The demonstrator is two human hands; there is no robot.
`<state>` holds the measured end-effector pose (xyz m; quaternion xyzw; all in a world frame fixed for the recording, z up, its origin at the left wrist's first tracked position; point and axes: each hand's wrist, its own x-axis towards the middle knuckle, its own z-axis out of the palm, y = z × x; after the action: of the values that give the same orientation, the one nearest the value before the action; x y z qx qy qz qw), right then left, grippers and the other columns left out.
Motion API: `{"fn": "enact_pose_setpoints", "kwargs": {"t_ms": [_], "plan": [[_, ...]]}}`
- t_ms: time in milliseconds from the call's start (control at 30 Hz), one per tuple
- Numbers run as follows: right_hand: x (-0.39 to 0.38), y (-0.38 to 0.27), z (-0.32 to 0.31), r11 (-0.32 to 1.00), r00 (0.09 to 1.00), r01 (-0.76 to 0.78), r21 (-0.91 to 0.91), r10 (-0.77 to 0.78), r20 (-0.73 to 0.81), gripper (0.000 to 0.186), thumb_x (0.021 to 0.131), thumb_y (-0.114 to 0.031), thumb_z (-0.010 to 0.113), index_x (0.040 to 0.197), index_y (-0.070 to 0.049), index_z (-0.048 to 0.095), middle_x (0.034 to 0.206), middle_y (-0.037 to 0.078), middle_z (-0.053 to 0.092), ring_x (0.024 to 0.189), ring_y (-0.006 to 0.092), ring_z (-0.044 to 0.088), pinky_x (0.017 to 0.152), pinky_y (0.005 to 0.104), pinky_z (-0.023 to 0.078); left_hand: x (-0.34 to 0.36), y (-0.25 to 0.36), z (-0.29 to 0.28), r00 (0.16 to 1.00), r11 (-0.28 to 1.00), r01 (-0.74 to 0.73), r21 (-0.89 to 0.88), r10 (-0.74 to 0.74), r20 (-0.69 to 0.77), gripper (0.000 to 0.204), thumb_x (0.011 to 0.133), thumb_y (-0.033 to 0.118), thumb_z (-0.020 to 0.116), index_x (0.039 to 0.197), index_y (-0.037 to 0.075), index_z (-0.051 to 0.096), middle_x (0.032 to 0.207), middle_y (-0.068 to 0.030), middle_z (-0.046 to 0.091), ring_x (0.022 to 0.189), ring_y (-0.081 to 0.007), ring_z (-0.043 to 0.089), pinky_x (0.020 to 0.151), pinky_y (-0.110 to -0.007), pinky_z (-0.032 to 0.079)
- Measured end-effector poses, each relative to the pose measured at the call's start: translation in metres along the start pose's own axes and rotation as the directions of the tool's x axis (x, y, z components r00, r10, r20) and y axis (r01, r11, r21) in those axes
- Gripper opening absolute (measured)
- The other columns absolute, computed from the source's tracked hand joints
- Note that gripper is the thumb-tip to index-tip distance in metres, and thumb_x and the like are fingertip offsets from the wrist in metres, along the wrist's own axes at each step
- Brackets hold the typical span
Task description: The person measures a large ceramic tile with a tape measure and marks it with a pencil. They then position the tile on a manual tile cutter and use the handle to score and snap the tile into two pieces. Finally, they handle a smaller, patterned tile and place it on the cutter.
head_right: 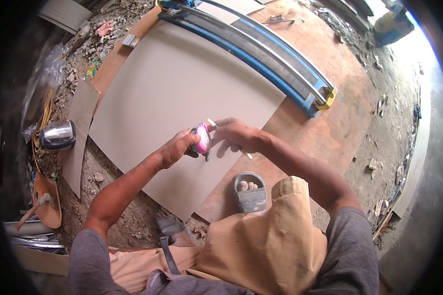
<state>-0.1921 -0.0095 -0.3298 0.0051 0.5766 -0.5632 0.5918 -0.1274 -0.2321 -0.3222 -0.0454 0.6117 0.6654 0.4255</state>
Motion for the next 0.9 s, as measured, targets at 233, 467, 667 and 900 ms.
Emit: {"fn": "enact_pose_setpoints", "kwargs": {"t_ms": [233,467,667,900], "plan": [[0.01,0.001,-0.002,0.992,0.965,-0.081,-0.094,0.055,-0.255,0.034,0.09,-0.038,0.069,0.096,-0.004,0.069,0.08,0.005,0.065,0.055,0.0074,0.056,0.04,0.0204,0.031,0.014,-0.024,0.007,0.98,0.922,-0.003,0.388,0.079,-0.181,0.05,0.091,0.035,0.047,0.119,-0.006,0.051,0.105,-0.0166,0.063,0.099,-0.0224,0.061,0.087,-0.036,0.048],[0.008,0.013,0.016,0.96,0.963,-0.073,-0.272,-0.003,-0.269,0.032,0.087,-0.03,0.07,0.086,0.001,0.071,0.071,0.006,0.068,0.051,0.0103,0.049,0.045,0.0264,0.037,-0.002,0.019,0.05,0.946,0.693,0.279,0.664,-0.079,-0.315,0.05,0.093,0.04,0.051,0.111,-0.005,0.059,0.106,-0.0282,0.064,0.104,-0.0403,0.062,0.091,-0.046,0.047],[0.003,0.022,0.017,0.99,0.963,-0.042,-0.131,0.005,-0.268,0.026,0.087,-0.025,0.07,0.085,0.0,0.065,0.073,0.009,0.067,0.05,0.0092,0.048,0.045,0.0249,0.037,-0.001,0.008,0.042,0.964,0.538,0.181,0.823,0.068,-0.257,0.052,0.094,0.043,0.052,0.119,-0.002,0.058,0.111,-0.0254,0.063,0.106,-0.04,0.061,0.094,-0.047,0.047],[-0.006,0.007,0.013,0.998,0.978,0.035,-0.053,-0.045,-0.205,0.018,0.094,-0.018,0.06,0.098,-0.001,0.059,0.083,0.011,0.071,0.051,0.0115,0.061,0.042,0.0207,0.035,0.018,-0.005,0.015,0.982,0.893,-0.051,0.448,0.127,-0.141,0.041,0.096,0.031,0.051,0.12,-0.001,0.054,0.093,-0.0115,0.062,0.088,-0.0215,0.062,0.077,-0.035,0.051]]}}
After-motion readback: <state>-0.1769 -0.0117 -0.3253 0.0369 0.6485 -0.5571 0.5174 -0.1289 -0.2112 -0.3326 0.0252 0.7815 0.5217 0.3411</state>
